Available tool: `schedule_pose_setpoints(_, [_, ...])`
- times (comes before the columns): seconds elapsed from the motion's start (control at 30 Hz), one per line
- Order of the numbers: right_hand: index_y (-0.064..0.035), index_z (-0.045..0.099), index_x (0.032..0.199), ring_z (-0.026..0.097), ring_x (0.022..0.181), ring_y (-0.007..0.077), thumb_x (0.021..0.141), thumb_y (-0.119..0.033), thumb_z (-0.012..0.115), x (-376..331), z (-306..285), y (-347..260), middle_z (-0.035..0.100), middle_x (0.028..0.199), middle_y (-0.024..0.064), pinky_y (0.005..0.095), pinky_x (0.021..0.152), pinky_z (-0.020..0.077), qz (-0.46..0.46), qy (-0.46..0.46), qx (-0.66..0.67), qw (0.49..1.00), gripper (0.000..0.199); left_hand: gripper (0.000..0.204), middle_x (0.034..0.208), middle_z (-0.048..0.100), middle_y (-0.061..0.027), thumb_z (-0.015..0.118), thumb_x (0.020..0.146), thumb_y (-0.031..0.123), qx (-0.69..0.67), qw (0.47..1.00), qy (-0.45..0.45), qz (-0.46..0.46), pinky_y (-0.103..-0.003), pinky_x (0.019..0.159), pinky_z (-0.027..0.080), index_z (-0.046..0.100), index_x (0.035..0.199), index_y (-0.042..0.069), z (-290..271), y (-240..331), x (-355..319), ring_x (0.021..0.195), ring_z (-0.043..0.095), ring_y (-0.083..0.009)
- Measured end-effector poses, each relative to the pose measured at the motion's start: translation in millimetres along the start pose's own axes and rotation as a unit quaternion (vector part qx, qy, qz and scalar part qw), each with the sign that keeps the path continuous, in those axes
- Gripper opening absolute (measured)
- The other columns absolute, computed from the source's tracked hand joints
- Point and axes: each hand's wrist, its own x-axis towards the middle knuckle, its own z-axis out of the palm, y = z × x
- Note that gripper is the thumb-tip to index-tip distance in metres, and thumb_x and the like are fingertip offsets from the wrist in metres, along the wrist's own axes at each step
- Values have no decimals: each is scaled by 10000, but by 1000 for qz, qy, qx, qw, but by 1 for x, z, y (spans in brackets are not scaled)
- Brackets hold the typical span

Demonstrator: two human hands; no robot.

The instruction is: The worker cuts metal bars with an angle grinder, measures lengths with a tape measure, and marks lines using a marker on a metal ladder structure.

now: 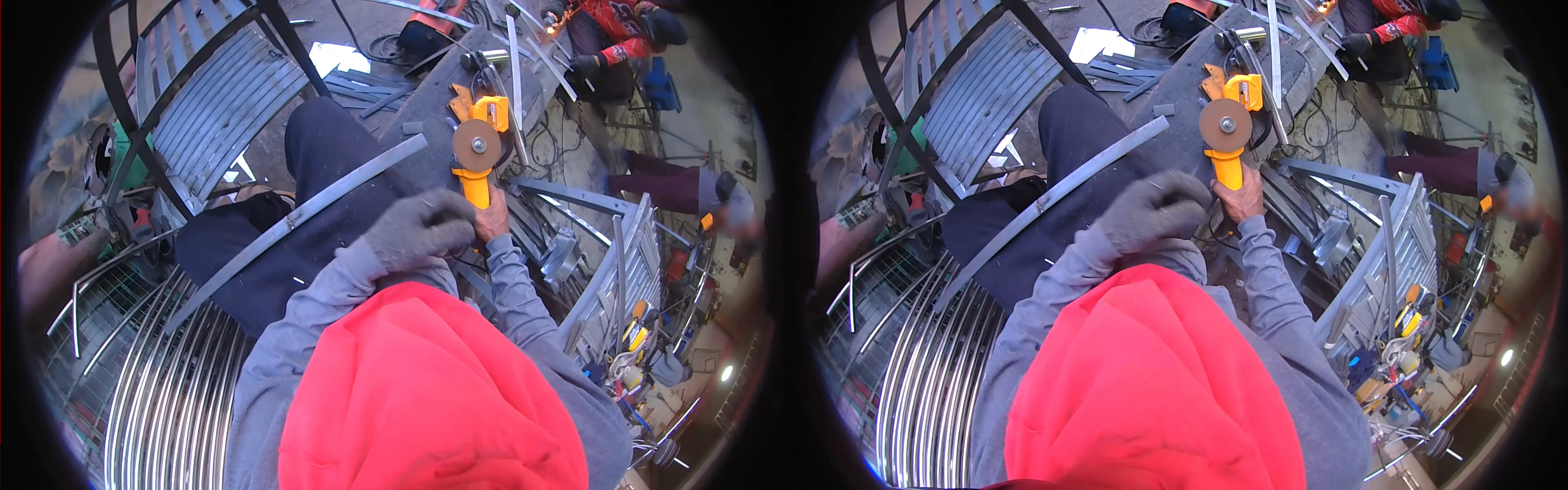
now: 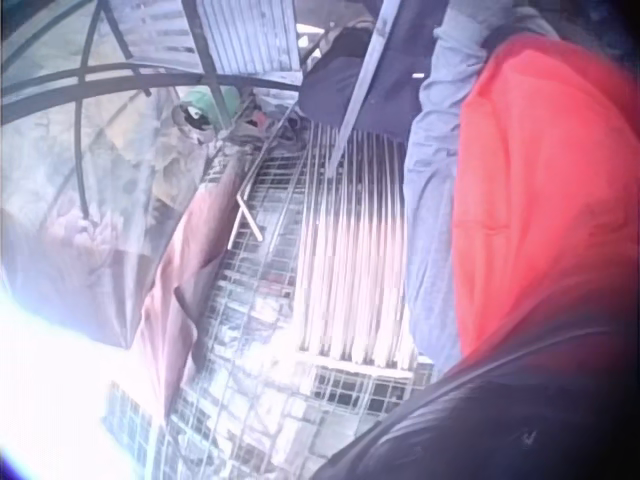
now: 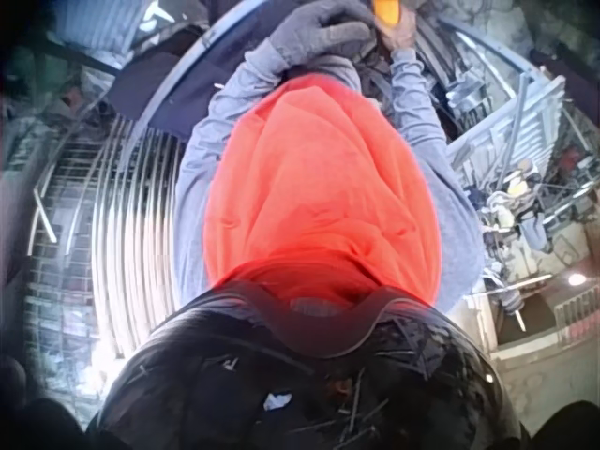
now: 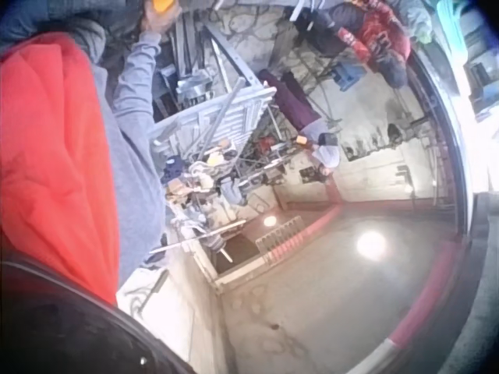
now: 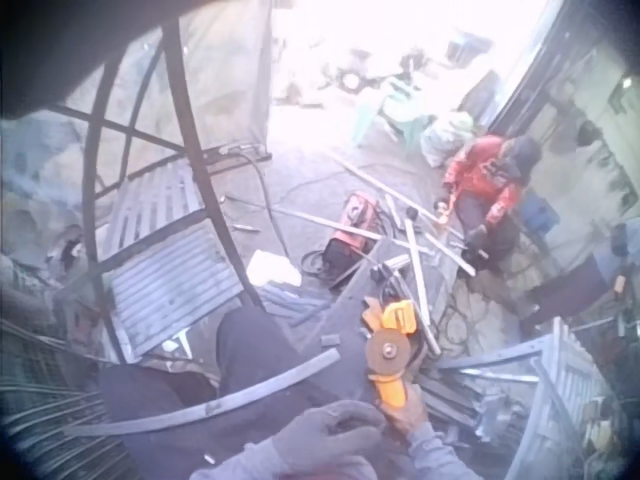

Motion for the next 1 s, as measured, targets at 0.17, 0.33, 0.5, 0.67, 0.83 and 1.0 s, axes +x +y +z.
schedule_pose_setpoints(0.17, [-30, 607, 1293, 581, 1094, 398, 728, -408, 848, -4, 18, 3, 578, 1138, 210, 469, 972, 481, -4, 62, -16, 998, 721, 199, 1043, 673, -65, 672, 995, 117, 193, 931, 227, 210, -278, 858, 530, 660, 1161, 6, -80, 54, 30, 969, 654, -132])
schedule_pose_setpoints(0.33, [-19, 608, 1272, 566, 1104, 397, 739, -362, 847, -6, 19, -4, 582, 1155, 202, 472, 987, 469, 14, 49, 4, 999, 677, 477, 1244, 697, -158, 716, 922, 367, 529, 834, 157, -30, -385, 983, 511, 658, 1286, 64, -142, 34, 114, 1120, 680, -306])
schedule_pose_setpoints(0.5, [-12, 608, 1259, 558, 1114, 386, 749, -321, 844, -7, 24, -8, 591, 1159, 197, 472, 982, 463, -25, 36, 0, 999, 642, 698, 1384, 607, -205, 803, 790, 436, 572, 814, 81, -49, -438, 1103, 454, 600, 1371, 109, -148, -20, 153, 1314, 554, -385])
schedule_pose_setpoints(0.67, [-2, 598, 1252, 593, 1053, 415, 777, -321, 848, -8, 22, -5, 575, 1130, 206, 478, 936, 479, -11, 76, 14, 997, 625, 616, 1406, 568, -196, 754, 829, 378, 617, 779, 64, -93, -488, 1099, 453, 596, 1369, 129, -125, -11, 156, 1340, 535, -397])
schedule_pose_setpoints(0.83, [4, 583, 1272, 599, 1070, 411, 787, -318, 850, -8, 22, -10, 571, 1149, 209, 462, 942, 477, -8, 39, -5, 999, 641, 479, 1436, 540, -199, 593, 964, 303, 582, 795, 90, -147, -539, 1082, 456, 564, 1413, 140, -137, -20, 166, 1322, 555, -412])
schedule_pose_setpoints(1.0, [21, 565, 1302, 604, 1106, 380, 787, -290, 859, -6, 18, -5, 575, 1191, 196, 445, 972, 470, 12, 46, 5, 999, 670, 424, 1417, 555, -195, 519, 1016, 247, 524, 827, 124, -160, -551, 1076, 462, 543, 1424, 137, -146, -23, 178, 1291, 582, -423])
